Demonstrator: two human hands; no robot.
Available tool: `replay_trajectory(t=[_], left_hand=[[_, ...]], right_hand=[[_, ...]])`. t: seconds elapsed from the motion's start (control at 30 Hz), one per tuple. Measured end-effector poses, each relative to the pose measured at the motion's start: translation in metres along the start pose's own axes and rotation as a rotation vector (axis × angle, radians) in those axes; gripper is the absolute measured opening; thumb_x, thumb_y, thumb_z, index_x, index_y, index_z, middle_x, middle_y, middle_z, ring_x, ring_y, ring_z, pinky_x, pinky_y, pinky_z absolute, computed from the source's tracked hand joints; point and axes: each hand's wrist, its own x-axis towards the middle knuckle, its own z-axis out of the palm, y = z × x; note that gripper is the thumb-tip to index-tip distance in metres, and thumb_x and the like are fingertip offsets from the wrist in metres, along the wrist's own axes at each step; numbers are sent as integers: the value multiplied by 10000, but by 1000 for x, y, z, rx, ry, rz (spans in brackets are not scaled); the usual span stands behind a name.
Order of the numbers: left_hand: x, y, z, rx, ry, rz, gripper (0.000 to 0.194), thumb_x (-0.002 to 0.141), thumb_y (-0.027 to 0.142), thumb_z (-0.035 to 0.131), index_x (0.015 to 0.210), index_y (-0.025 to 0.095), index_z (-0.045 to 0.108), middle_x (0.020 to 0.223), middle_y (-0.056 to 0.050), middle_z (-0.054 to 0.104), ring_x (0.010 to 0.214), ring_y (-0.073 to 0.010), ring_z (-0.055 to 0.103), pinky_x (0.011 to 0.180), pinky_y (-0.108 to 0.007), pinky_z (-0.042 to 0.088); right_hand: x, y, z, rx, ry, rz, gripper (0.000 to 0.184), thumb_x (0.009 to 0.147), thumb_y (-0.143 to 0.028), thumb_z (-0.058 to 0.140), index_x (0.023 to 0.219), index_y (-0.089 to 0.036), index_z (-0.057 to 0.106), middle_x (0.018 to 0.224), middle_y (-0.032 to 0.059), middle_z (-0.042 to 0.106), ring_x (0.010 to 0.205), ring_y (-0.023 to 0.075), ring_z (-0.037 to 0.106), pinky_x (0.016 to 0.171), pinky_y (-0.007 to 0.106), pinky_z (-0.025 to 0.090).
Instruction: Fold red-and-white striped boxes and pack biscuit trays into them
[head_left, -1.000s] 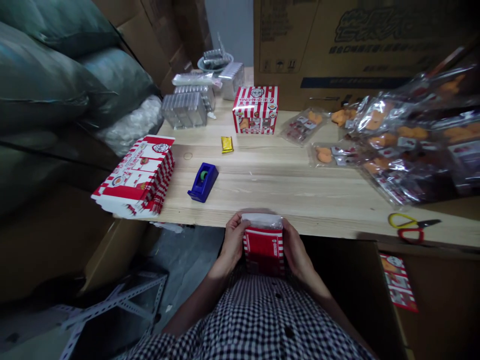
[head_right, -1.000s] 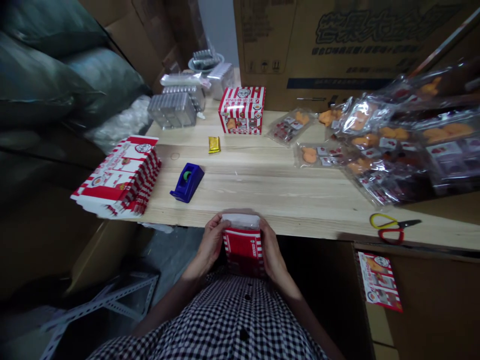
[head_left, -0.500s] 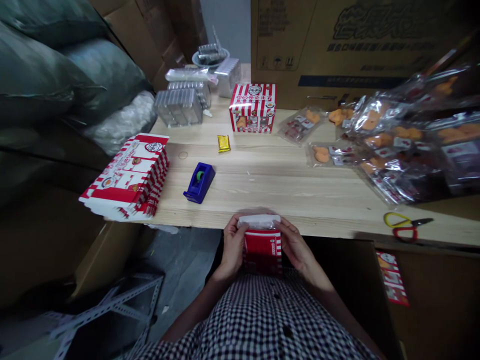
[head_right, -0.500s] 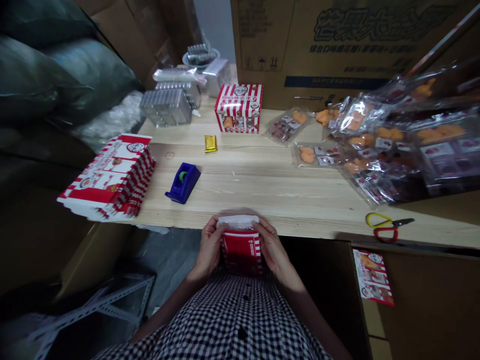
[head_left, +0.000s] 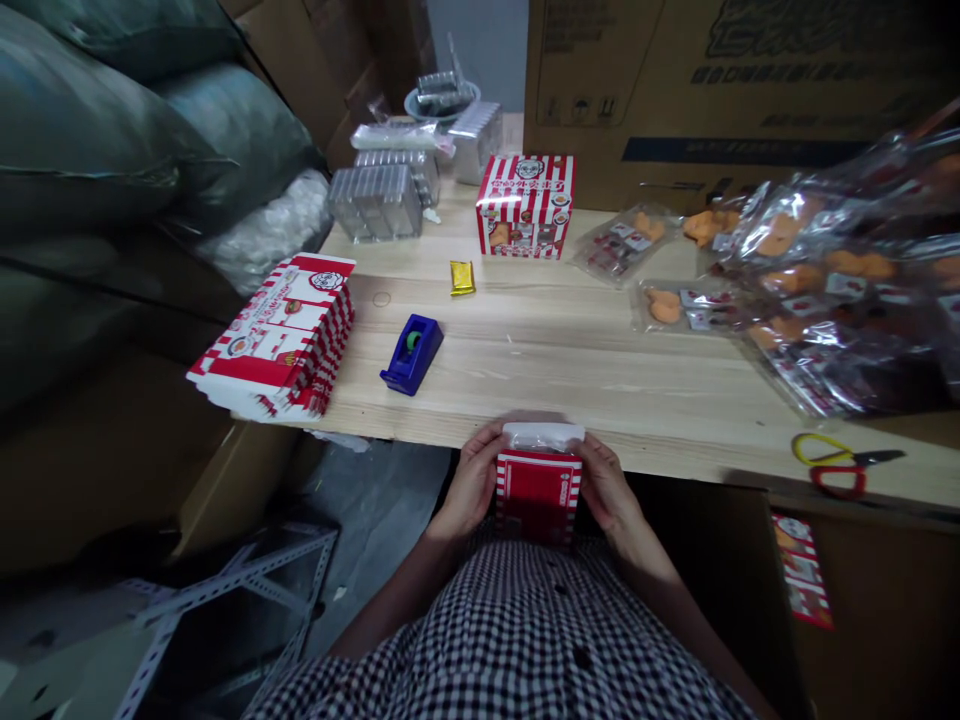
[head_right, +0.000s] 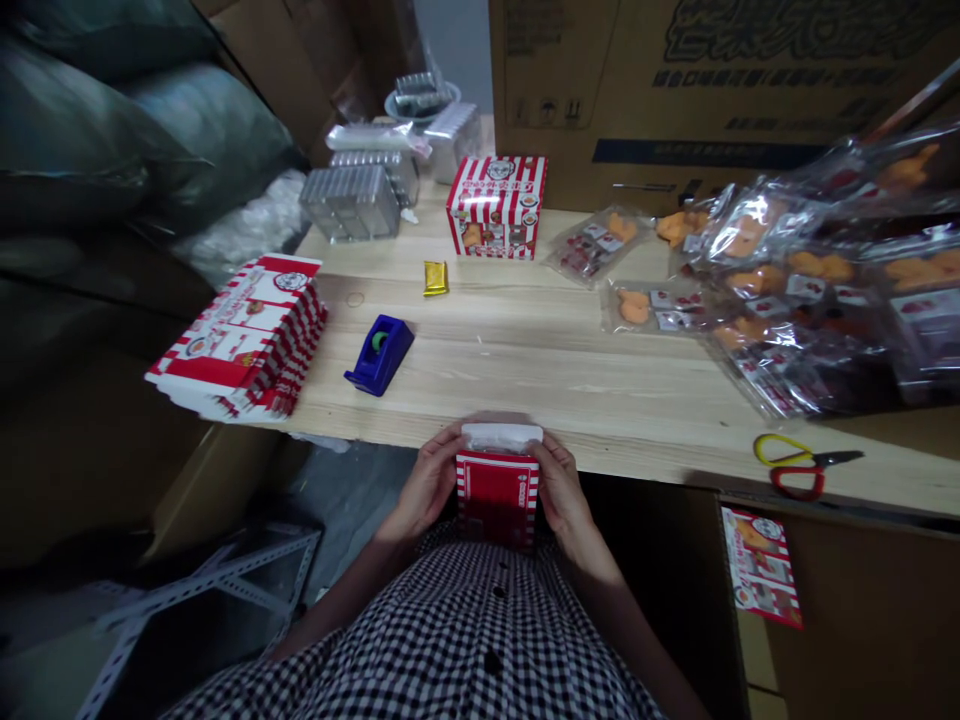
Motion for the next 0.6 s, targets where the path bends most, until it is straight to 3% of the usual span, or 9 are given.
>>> replay_trajectory(t=[0.2, 0.37, 0.47, 0.6], left_hand=[[6, 0, 0, 112, 36, 26, 177, 691, 167, 723, 865, 151, 695, 716, 8, 708, 589, -111, 616, 625, -226, 453], [15, 6, -6, 164, 67, -47, 232, 589, 82, 695, 810, 141, 734, 658, 6, 700, 547, -112, 597, 602, -231, 450], [14, 8, -12, 246, 23, -59, 263, 636, 103, 707, 888, 127, 781, 762, -50, 755, 667, -160, 665, 681, -264, 493], [17, 13, -16, 394, -94, 45, 241, 752, 199, 705, 970, 164, 802, 1172, -103, 741, 1106, -252, 660, 944, -326, 485]], right_hand=[[-4, 2, 5, -16, -46, 11, 284, 693, -274, 805, 959, -216, 726, 846, 8, 783, 809, 230, 726, 744, 331, 544], [0, 1, 4, -123, -64, -21, 204, 691, -282, 780, 879, -214, 735, 793, 4, 772, 666, 189, 683, 656, 300, 509], [8, 2, -2, -151, -70, -46, 180, 667, -260, 778, 837, -211, 748, 792, 5, 771, 662, 177, 669, 645, 284, 492], [19, -1, -3, -163, -98, -70, 182, 653, -245, 761, 831, -213, 767, 822, 13, 774, 743, 199, 693, 677, 292, 509]])
